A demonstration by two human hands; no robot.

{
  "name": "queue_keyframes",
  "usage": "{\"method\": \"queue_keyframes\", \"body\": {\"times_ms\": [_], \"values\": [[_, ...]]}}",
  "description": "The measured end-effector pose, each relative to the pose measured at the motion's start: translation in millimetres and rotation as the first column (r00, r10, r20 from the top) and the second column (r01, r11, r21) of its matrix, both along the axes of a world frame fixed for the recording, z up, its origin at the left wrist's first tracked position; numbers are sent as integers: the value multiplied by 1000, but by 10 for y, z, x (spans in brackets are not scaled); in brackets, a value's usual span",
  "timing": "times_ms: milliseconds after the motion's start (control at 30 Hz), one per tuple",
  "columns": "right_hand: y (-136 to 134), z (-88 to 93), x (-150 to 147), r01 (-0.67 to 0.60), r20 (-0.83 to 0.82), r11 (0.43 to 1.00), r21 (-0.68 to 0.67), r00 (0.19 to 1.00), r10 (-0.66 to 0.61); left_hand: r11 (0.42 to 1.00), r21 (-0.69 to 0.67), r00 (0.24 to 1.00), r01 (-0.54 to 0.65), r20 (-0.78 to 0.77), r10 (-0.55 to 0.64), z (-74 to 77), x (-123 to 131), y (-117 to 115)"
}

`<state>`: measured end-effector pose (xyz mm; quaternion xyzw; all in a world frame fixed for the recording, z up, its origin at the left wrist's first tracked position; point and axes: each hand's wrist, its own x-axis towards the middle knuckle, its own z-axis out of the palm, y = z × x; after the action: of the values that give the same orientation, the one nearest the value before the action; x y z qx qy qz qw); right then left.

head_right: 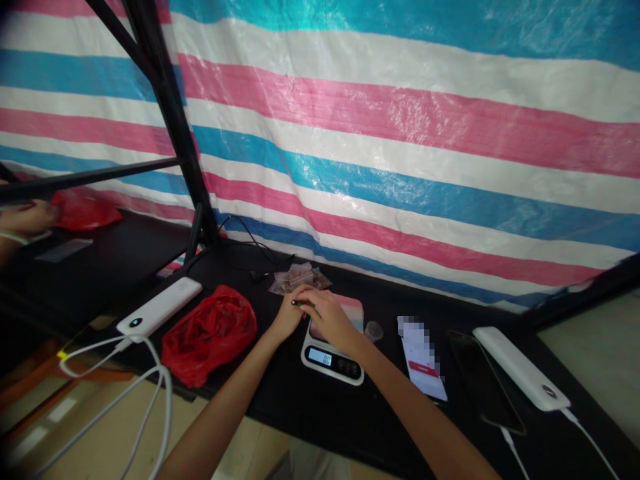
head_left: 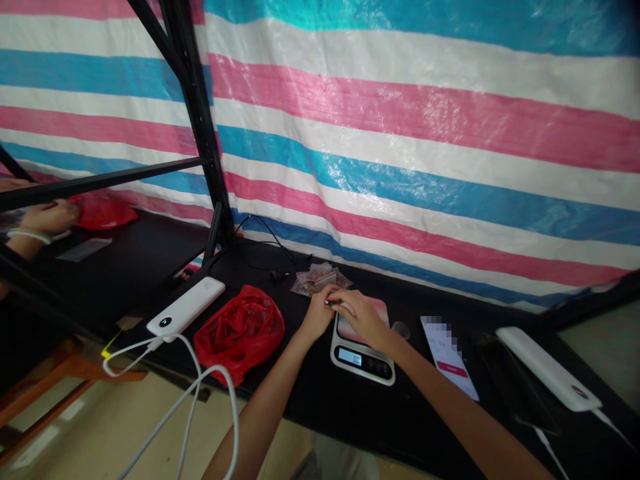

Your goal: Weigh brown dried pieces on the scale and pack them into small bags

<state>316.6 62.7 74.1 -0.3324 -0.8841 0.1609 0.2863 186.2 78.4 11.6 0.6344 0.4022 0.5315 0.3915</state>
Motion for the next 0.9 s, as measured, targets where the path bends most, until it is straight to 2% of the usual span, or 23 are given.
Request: {"method": "queue_keyframes", "body": {"times_ms": [200, 333, 400, 567, 700, 800, 900], "values": [[-21, -150, 36, 181, 66, 972, 151, 979, -193, 999, -16, 999, 31, -36, -32, 7, 32, -38], [85, -175, 185, 352, -19, 919, 175, 935, -354, 996, -72, 998, 47, -24, -49, -13, 70, -37], [130, -163, 250, 384, -43, 908, 170, 923, -383, 995, -81, 998, 50, -30, -52, -21, 78, -39], [167, -65, 341, 271, 87, 917, 292, 947, -308, 992, -98, 996, 77, -27, -80, -15, 73, -39], [170, -1, 377, 197, 234, 889, 413, 921, -312, 996, -76, 999, 38, -23, -40, 3, 57, -23], [148, 38, 364, 192, 243, 865, 464, 911, -332, 995, -91, 998, 42, -37, -46, 13, 52, -17], [72, 62, 272, 174, 197, 860, 480, 934, -298, 995, -87, 996, 44, -70, -50, 15, 49, -18]]}}
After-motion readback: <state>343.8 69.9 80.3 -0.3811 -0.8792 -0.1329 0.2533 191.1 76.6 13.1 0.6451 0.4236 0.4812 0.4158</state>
